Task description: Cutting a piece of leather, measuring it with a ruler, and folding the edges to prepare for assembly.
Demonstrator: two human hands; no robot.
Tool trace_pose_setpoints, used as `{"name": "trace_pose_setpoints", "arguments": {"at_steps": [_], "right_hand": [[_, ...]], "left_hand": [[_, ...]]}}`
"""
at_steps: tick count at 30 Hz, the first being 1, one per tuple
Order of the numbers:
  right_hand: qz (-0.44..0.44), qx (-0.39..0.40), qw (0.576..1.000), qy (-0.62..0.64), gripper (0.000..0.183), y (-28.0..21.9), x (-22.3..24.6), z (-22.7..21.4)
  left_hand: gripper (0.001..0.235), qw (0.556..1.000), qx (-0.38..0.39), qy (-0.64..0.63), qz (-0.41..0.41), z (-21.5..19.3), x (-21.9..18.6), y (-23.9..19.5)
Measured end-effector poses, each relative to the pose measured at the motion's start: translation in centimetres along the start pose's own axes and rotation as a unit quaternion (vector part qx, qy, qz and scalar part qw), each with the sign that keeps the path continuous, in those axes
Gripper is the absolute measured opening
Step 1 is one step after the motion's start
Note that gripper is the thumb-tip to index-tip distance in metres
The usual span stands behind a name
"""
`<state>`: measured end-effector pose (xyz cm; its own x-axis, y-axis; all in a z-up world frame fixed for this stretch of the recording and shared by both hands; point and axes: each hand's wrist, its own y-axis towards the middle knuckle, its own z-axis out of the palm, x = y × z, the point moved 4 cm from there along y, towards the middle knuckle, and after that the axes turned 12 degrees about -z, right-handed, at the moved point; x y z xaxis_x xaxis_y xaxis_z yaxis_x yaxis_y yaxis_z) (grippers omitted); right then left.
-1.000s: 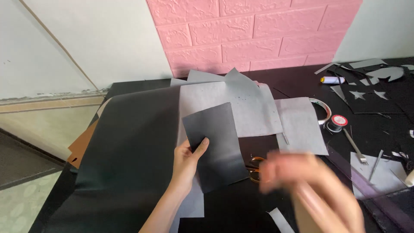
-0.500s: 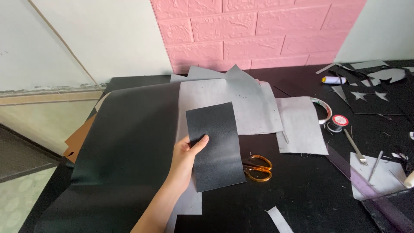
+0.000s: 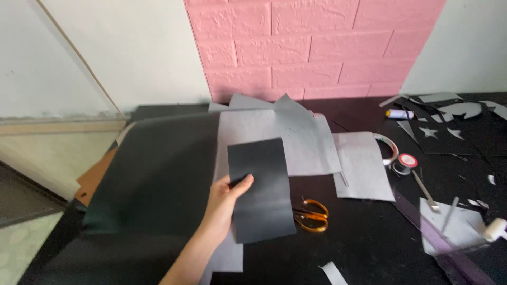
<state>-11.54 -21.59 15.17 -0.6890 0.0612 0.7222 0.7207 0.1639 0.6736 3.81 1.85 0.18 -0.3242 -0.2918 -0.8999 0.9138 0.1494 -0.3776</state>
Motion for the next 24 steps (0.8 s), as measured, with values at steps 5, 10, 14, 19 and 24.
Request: {"name": "trace_pose_setpoints", "arguments": {"at_steps": [5,10,14,19,24], "right_hand": [[-0.019,0.015,1.0,0.001,0.036,2.1,-2.6,1.3],[-0.029,0.033,0.999,-0.001,0.037,2.2,-7.9,1.4],[0.124,0.081,0.984,-0.103,0.045,5.1,-17.7,1.6],[0.226,0.09,0.969,-0.035,0.029,5.9,-23.4,3.1],[0.21,0.051,0.97,0.113,0.01,4.7,-27.2,2.8]], "left_hand": [[0.022,0.999,0.0,-0.018,-0.027,0.4,-0.3,-0.7],[0.037,0.999,0.001,-0.041,-0.035,0.8,-1.4,-2.0],[0.031,1.0,0.003,-0.002,0.011,-0.4,0.6,0.3],[0.023,0.999,-0.007,-0.03,-0.015,0.4,0.0,-0.4],[0.049,0.992,-0.024,0.067,0.103,-0.3,1.1,0.5]]}}
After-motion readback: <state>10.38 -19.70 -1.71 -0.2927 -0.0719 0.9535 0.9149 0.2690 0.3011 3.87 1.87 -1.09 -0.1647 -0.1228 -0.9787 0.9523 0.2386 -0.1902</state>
